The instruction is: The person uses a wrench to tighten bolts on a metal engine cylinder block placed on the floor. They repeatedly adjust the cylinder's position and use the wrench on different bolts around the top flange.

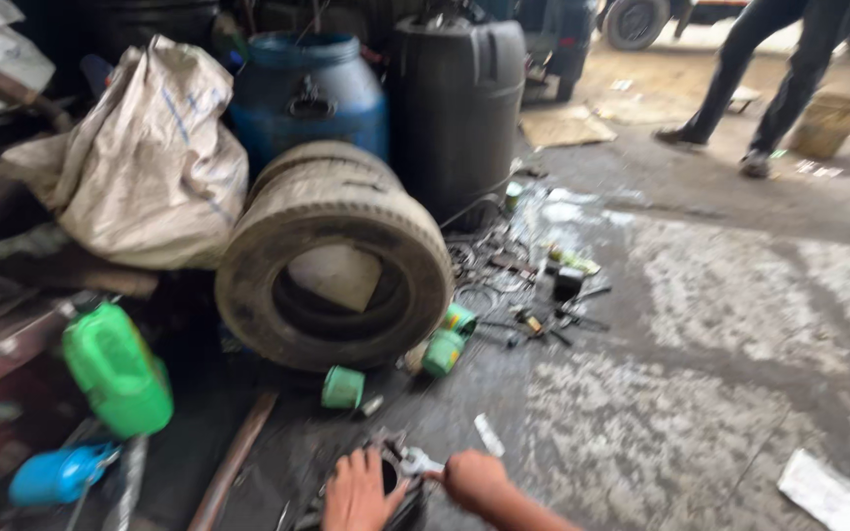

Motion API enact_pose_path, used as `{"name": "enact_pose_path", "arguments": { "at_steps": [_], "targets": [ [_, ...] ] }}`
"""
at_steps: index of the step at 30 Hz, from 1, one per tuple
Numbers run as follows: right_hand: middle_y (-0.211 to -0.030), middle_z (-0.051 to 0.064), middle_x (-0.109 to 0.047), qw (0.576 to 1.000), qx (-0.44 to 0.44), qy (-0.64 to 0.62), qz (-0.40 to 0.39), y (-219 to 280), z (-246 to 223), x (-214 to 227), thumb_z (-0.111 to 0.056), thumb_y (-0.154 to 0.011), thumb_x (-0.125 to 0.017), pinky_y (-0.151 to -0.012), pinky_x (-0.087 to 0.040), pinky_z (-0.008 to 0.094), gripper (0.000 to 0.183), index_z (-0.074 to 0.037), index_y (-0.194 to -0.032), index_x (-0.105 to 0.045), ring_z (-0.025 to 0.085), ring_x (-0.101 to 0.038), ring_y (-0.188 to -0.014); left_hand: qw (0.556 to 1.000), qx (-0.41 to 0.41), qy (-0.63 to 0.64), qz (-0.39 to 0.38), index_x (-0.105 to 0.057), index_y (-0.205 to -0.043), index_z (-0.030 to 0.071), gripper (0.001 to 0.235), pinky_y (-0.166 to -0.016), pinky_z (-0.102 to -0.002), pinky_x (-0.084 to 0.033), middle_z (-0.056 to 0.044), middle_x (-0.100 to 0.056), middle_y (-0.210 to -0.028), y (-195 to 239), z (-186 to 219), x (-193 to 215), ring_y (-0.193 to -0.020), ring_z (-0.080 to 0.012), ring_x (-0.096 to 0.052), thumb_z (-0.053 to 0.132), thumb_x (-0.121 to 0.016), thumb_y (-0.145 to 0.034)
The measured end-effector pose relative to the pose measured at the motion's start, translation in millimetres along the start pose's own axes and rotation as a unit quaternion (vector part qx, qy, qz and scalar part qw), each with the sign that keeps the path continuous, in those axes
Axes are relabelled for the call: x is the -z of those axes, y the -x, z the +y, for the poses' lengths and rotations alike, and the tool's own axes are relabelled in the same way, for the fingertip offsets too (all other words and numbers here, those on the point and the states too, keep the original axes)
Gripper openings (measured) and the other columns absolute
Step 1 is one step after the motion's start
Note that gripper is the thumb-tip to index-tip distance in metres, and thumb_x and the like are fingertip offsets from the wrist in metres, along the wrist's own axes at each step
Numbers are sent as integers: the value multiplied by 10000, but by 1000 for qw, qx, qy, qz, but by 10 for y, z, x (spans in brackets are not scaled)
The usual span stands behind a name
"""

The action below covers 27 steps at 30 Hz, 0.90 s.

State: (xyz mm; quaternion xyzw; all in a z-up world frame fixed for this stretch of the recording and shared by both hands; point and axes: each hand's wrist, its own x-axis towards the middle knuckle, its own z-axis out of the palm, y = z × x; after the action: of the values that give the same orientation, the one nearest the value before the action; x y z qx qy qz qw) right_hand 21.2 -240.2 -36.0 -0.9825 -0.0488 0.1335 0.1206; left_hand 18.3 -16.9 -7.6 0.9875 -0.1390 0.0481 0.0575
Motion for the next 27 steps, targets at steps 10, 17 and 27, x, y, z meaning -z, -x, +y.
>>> {"name": "enact_pose_path", "arguments": {
  "at_steps": [10, 17, 27],
  "targets": [
    [-865, 165, -721, 999, -1, 18, -29, 157, -154, 453, -717, -957, -461, -792, -568, 489, 712, -83, -858, -770, 381, -710, -870, 997, -37, 4, -65, -546, -1231, 40, 753, -905, -433, -509, -134, -605, -1165, -36, -48, 504, -1130, -312, -570, 672, -684, -847],
    [-908, 196, -744, 995, -29, -97, -25, -213, 245, -46, -660, -959, -522, -832, -546, 494, 623, -87, -966, -767, 396, -694, -883, 998, 32, 26, -45, -569, -1248, 91, 736, -926, -475, -499, -116, -599, -1203, -107, -70, 500, -1191, -319, -552, 682, -701, -830],
    [-805, 179, -717, 995, 64, -75, -14, 71, 458, 337, -460, -978, -575, -732, -537, 484, 397, -90, -980, -717, 379, -678, -759, 994, 43, 46, -90, -446, -1465, 299, 881, -1007, -468, -478, -95, -593, -1266, 44, -108, 564, -1258, -319, -530, 571, -841, -726]
  ]
}}
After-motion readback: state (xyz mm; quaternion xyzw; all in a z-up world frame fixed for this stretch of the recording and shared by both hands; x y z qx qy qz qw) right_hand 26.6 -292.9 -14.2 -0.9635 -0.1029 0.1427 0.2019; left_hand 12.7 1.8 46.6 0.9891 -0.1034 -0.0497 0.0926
